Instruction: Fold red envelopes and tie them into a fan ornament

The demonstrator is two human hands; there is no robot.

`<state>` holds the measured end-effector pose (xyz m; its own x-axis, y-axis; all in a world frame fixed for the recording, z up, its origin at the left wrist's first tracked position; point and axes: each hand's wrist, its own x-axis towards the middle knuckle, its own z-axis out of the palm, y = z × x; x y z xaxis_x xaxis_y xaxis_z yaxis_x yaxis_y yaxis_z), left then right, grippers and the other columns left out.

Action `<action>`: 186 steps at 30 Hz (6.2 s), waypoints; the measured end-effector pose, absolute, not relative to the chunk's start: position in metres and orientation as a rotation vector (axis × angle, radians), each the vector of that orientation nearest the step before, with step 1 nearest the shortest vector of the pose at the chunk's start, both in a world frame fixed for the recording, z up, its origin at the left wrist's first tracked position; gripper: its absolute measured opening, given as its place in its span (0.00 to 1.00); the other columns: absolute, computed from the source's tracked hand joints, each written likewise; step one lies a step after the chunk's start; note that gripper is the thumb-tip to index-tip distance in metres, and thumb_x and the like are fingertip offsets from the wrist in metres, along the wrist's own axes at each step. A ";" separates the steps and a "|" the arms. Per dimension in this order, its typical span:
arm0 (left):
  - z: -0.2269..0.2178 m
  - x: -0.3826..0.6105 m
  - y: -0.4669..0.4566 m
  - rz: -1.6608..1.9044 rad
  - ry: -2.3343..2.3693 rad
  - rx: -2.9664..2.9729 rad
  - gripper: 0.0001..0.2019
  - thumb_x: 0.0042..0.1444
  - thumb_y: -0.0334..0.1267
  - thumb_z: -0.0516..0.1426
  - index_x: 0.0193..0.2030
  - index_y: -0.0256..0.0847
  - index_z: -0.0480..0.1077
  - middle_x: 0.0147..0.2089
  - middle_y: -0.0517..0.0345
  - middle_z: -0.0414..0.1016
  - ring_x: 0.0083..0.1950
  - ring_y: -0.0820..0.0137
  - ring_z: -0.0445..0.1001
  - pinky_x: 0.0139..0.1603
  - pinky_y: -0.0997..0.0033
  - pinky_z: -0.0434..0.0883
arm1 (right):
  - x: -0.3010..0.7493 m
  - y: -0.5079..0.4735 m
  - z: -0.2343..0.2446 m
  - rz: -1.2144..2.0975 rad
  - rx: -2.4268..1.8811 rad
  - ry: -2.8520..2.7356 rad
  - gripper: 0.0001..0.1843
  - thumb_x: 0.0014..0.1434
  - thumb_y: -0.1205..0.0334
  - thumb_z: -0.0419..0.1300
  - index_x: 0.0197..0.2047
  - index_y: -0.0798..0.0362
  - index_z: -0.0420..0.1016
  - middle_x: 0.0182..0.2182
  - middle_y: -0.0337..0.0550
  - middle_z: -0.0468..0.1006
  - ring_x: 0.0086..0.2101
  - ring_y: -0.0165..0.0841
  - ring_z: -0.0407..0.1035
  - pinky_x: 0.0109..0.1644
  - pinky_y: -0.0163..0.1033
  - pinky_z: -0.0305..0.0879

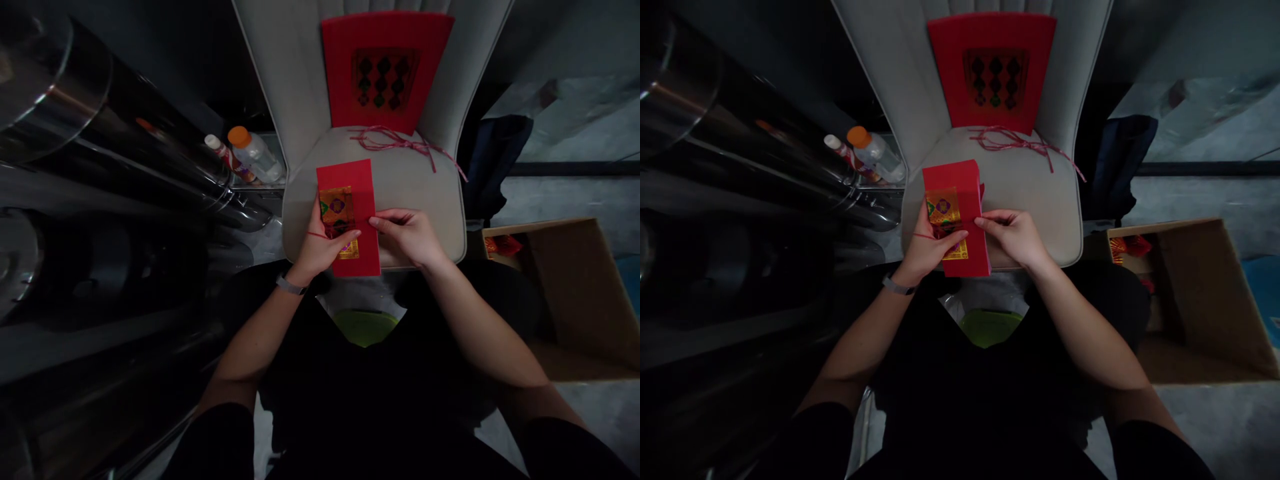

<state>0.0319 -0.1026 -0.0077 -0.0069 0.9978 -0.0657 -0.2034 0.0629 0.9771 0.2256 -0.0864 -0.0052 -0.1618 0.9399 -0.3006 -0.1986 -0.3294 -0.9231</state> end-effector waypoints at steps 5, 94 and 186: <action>-0.011 0.034 -0.103 1.274 1.111 1.002 0.56 0.44 0.37 0.77 0.77 0.54 0.54 0.67 0.49 0.74 0.72 0.55 0.70 0.74 0.49 0.67 | 0.226 -0.087 -0.004 1.646 -1.209 -0.977 0.18 0.45 0.47 0.79 0.35 0.49 0.87 0.36 0.42 0.88 0.35 0.34 0.79 0.44 0.41 0.77; 0.034 0.011 -0.098 0.965 1.575 1.615 0.10 0.62 0.43 0.64 0.43 0.40 0.80 0.41 0.52 0.86 0.40 0.65 0.83 0.40 0.70 0.76 | 0.229 -0.079 -0.029 1.713 -1.290 -0.922 0.30 0.41 0.42 0.81 0.42 0.53 0.84 0.30 0.42 0.84 0.29 0.32 0.73 0.33 0.39 0.70; -0.041 0.029 -0.061 0.800 1.322 1.503 0.13 0.61 0.43 0.64 0.46 0.35 0.76 0.50 0.44 0.84 0.49 0.60 0.81 0.48 0.63 0.75 | 0.231 -0.076 -0.048 1.546 -1.164 -1.104 0.18 0.52 0.59 0.71 0.45 0.53 0.75 0.35 0.42 0.84 0.34 0.33 0.78 0.41 0.38 0.75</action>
